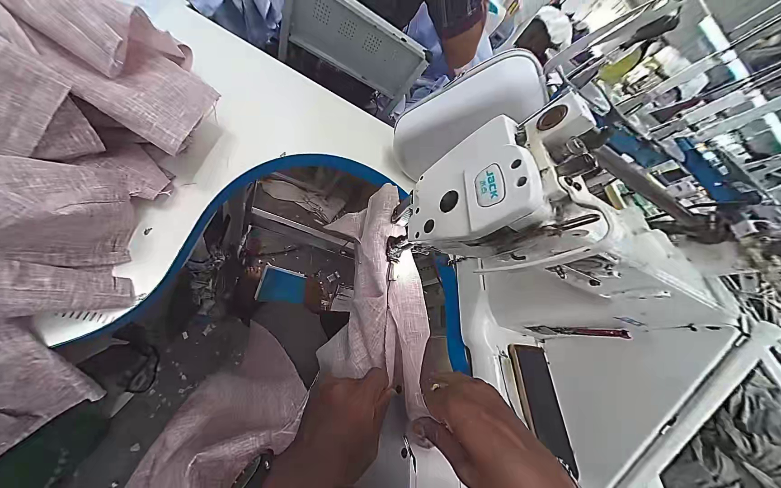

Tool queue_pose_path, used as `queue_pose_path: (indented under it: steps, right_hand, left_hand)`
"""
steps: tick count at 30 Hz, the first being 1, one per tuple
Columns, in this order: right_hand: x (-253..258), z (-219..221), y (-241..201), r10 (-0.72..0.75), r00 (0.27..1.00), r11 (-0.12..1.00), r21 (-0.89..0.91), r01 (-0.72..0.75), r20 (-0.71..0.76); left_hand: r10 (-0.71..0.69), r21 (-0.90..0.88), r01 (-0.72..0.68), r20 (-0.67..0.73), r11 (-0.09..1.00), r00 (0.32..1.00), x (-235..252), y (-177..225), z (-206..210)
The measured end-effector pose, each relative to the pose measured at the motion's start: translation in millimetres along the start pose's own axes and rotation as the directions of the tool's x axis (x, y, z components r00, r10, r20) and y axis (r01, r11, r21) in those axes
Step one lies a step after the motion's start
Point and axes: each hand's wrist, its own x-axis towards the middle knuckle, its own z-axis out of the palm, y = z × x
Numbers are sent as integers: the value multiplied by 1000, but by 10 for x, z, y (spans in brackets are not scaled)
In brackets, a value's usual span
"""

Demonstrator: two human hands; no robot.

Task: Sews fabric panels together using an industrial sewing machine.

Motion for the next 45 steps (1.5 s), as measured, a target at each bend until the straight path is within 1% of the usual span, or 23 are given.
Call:
queue_pose_path:
  steps: [3,5,7,9,10,12,14,16,18,21,23,25,26,28,29,31,33,36,38,40,41,43,45]
  right_hand:
    - [17,-6,21,-28,999,1000,8,28,42]
    - [-2,-19,22,-60,997,998,19,59,38]
    - [-19,-60,48,-103,995,994,32,103,2]
    - [-46,-34,75,-134,991,990,51,135,-27]
    - [-32,11,81,-145,989,987,61,147,-39]
    - [38,54,103,-113,993,990,83,115,-21]
    - [70,105,161,-80,997,988,128,81,-7]
    - [79,159,265,-110,993,973,197,118,-49]
    - [72,212,365,-147,984,941,292,170,-97]
    - [82,336,259,-109,966,921,342,187,-234]
    - [55,368,27,-3,892,966,231,120,-451]
    - [35,441,-256,104,731,995,77,-71,-675]
    - [57,488,-385,128,650,986,29,-161,-749]
    - [189,565,-526,111,550,964,-45,-263,-828]
    - [258,619,-551,95,529,950,-82,-301,-843]
    - [374,696,-559,98,509,921,-115,-371,-855]
    - [450,685,-514,101,497,905,-129,-407,-862]
    - [512,665,-361,95,465,896,-128,-426,-880]
    - [408,724,-348,187,482,904,-43,-426,-856]
    - [216,730,-404,266,553,914,23,-406,-790]
    - [176,680,-437,264,595,919,11,-394,-759]
    - [179,557,-518,211,694,914,-112,-390,-689]
    - [282,461,-515,118,753,903,-246,-353,-647]
  left_hand:
    - [102,-18,-106,-154,994,983,37,-89,112]
    - [85,-12,-89,-193,996,978,111,-110,141]
    - [-2,5,3,-139,1000,990,180,-40,96]
    - [-106,3,106,-13,994,994,106,77,-18]
    - [-121,7,121,31,993,992,25,111,-94]
    - [-65,-1,65,64,998,996,-83,98,-177]
    - [63,-14,-64,-16,998,998,-119,3,-110]
    - [142,-46,-148,-106,988,984,-36,-93,-12]
    - [117,-48,-123,-117,991,986,74,-83,39]
    - [-21,-7,21,30,1000,999,173,44,-105]
    - [-52,6,52,189,999,981,304,116,-300]
    - [-47,66,28,306,997,951,353,159,-420]
    - [-34,98,4,305,995,952,323,158,-424]
    - [26,147,-46,137,988,990,211,89,-267]
    - [35,162,-42,46,986,998,146,51,-146]
    - [-17,149,28,-76,988,997,77,16,32]
    - [-85,72,96,-142,993,986,91,7,133]
    - [-132,-7,133,-177,991,975,202,-13,207]
    - [-151,-16,150,-123,989,981,219,14,115]
    - [-195,-62,194,-7,979,981,114,127,-8]
    - [-204,-108,208,51,972,978,75,160,-57]
    - [-190,-190,203,87,961,978,28,117,-55]
    - [-175,-317,193,83,929,981,101,-55,15]
